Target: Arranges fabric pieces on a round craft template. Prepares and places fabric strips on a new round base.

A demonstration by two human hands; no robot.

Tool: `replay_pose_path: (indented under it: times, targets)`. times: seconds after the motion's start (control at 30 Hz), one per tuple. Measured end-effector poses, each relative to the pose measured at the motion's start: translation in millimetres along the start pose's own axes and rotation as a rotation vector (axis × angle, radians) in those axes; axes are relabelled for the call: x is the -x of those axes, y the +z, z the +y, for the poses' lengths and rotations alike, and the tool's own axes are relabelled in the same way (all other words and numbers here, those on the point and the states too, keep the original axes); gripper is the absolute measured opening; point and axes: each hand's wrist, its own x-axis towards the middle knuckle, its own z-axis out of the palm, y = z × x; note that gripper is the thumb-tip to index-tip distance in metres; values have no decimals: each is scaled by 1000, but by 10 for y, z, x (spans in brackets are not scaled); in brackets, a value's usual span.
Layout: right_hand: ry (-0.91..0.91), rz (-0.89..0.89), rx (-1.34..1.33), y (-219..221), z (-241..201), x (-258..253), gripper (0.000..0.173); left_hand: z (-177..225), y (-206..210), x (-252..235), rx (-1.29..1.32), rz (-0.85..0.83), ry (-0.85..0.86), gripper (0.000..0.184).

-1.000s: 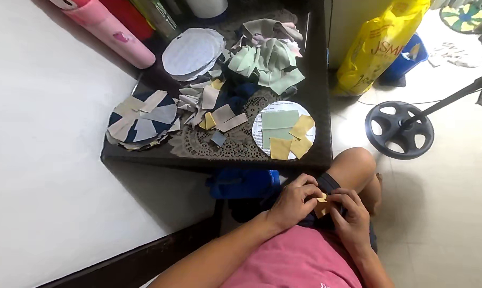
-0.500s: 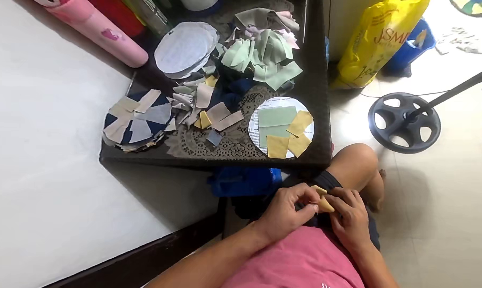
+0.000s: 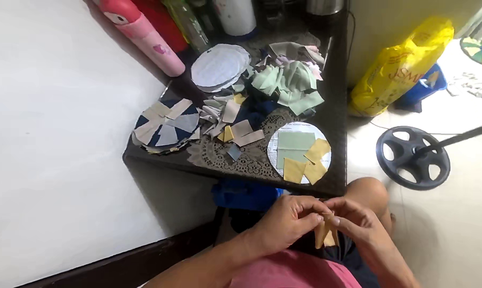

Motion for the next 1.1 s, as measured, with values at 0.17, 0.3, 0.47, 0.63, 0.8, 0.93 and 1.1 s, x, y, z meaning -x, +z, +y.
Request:
replay_pose_path:
  times: [0.17, 0.3, 0.47, 0.63, 0.8, 0.93, 1.1]
  targets:
    - [20, 74, 161, 106, -80, -408, 5, 65, -319, -223, -138, 95, -37, 10]
    - [46, 139, 378, 145, -249, -831, 4, 157, -630, -528, -245, 135, -122, 12]
    - [54, 220, 815, 133, -426, -1289, 11, 248, -896, -974, -407, 121, -207, 18]
    - [175, 269, 1165, 73, -552, -1545, 20, 240, -982, -1371, -623, 124, -204, 18]
    - [223, 330, 1249, 13, -517, -1689, 18, 236, -953, -1596, -831, 101, -147, 14]
    - [205, 385, 1280, 7, -493, -1726, 16, 164, -934, -1687, -931, 95, -89, 13]
    - [-33, 465, 1291, -108, -374, -1500, 17, 157, -930, -1727, -1010, 108, -62, 14]
